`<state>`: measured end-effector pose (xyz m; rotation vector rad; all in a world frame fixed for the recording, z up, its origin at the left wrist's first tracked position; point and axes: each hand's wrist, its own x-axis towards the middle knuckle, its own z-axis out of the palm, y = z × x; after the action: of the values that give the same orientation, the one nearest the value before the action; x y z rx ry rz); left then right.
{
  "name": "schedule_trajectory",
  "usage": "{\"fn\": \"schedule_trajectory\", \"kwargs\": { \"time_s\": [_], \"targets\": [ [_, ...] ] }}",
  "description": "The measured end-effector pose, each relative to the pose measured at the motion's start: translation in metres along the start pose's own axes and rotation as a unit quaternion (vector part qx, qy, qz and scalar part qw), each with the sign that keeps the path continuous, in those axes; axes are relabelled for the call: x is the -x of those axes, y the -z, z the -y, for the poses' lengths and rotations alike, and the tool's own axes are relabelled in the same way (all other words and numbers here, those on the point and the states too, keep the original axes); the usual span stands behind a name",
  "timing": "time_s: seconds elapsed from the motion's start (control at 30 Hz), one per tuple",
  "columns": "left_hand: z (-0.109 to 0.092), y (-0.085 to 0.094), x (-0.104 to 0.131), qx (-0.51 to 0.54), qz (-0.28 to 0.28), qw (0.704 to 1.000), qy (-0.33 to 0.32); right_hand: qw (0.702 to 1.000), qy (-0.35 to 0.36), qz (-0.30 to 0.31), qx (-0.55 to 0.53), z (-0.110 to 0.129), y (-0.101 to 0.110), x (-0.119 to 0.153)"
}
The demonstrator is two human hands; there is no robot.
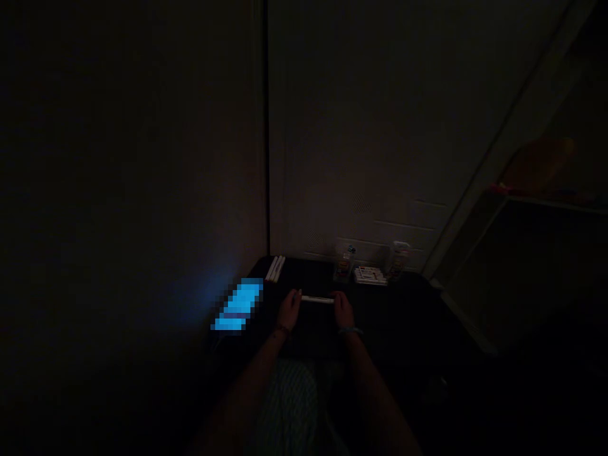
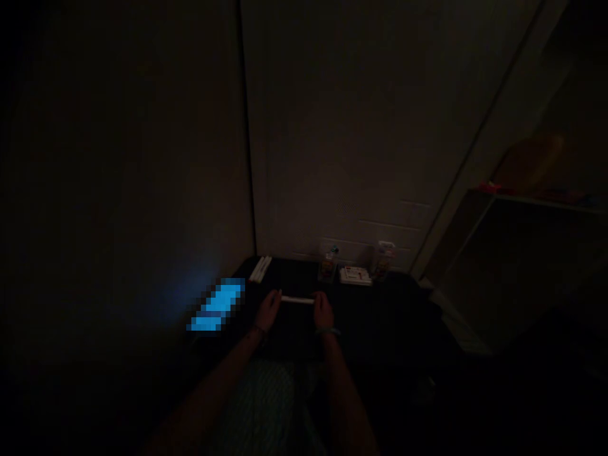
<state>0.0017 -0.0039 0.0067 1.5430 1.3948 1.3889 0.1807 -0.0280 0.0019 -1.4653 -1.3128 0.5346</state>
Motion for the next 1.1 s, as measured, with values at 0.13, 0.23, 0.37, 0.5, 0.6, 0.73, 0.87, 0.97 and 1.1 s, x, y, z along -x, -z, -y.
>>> {"fn": "schedule_trajectory", "kwargs": {
  "time_s": [0.13,0.23,0.37,0.5,0.6,0.73,0.87,0.97,1.1],
  "targets": [
    [-0.002,0.002,0.002,0.006,0.027,0.999,-0.022,1.000,0.009,0.010,-0.004,0.002,0.000,0.001],
    [-0.003,0.003,0.003,0.014,0.038,0.999,-0.029,1.000,0.018,0.005,-0.014,0.003,0.001,0.001],
    [-0.006,0.002,0.003,0.012,0.043,0.999,-0.019,0.999,0.014,-0.018,-0.026,0.002,0.001,0.000],
    [-0.007,0.003,0.004,0.007,0.045,0.999,-0.018,1.000,-0.001,-0.019,-0.017,-0.001,0.000,-0.001],
    [-0.004,0.003,0.003,0.008,0.044,0.999,-0.024,1.000,-0.007,-0.006,-0.003,-0.003,-0.001,-0.001],
    [0.000,0.002,0.002,0.003,0.051,0.999,-0.014,1.000,-0.004,0.000,0.005,-0.004,-0.002,-0.001],
    [0.002,0.001,0.001,-0.013,0.037,0.999,-0.023,1.000,-0.004,-0.007,0.005,-0.006,-0.003,-0.001],
    [0.002,0.001,0.001,-0.015,0.032,0.998,-0.046,1.000,0.006,-0.003,0.006,-0.008,-0.003,-0.002],
    [0.001,0.000,0.001,-0.012,0.028,0.999,-0.039,1.000,0.014,-0.003,0.004,-0.011,-0.004,-0.003]
  ]
}}
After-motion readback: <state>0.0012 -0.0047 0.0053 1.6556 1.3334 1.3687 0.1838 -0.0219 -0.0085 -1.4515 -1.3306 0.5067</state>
